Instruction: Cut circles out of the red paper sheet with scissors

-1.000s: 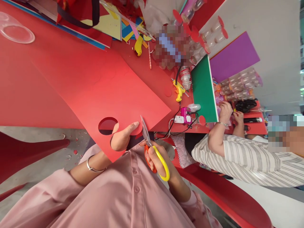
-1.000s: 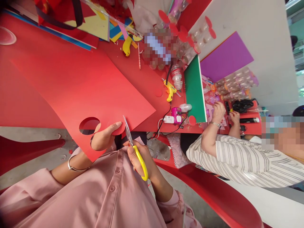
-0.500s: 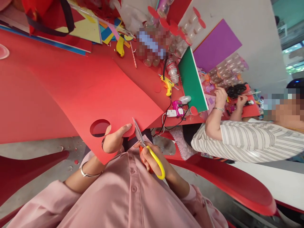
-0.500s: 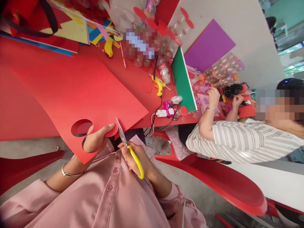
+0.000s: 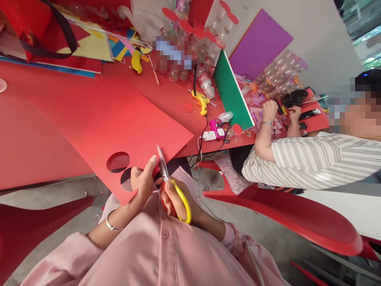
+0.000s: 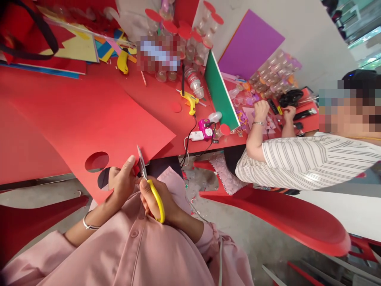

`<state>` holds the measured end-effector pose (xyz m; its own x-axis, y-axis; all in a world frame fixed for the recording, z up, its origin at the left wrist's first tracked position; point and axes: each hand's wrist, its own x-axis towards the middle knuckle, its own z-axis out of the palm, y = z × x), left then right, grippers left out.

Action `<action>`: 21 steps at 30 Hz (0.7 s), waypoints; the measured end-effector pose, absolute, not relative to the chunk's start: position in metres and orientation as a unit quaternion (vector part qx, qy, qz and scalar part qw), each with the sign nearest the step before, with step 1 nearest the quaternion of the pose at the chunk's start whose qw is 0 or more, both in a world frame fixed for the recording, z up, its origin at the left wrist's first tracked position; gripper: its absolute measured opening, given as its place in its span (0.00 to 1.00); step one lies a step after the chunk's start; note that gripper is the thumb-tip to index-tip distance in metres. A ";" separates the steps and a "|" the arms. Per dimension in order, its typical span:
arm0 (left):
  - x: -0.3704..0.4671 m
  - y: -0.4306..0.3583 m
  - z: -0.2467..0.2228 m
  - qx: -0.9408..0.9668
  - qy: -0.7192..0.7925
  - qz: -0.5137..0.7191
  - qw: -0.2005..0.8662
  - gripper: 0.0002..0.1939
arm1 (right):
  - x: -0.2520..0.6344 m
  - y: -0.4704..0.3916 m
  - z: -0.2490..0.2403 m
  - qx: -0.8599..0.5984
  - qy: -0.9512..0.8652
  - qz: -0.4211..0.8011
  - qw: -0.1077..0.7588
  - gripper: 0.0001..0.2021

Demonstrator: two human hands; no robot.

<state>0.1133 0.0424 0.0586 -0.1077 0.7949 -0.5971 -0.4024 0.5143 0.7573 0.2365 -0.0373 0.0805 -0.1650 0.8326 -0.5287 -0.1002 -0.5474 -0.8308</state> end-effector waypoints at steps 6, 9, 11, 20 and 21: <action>0.126 0.048 0.056 0.103 0.600 0.523 0.597 0.29 | 0.238 -0.040 0.079 -0.536 -0.339 0.693 0.342 0.34; 0.126 0.050 0.060 0.089 0.610 0.519 0.591 0.28 | 0.240 -0.041 0.081 -0.531 -0.352 0.691 0.343 0.33; 0.126 0.052 0.066 0.076 0.617 0.517 0.589 0.28 | 0.240 -0.039 0.083 -0.528 -0.359 0.690 0.341 0.35; 0.121 0.065 0.061 0.079 0.621 0.524 0.578 0.31 | 0.244 -0.037 0.091 -0.521 -0.367 0.707 0.308 0.42; 0.120 0.068 0.055 0.093 0.610 0.538 0.574 0.30 | 0.247 -0.038 0.090 -0.523 -0.383 0.700 0.299 0.42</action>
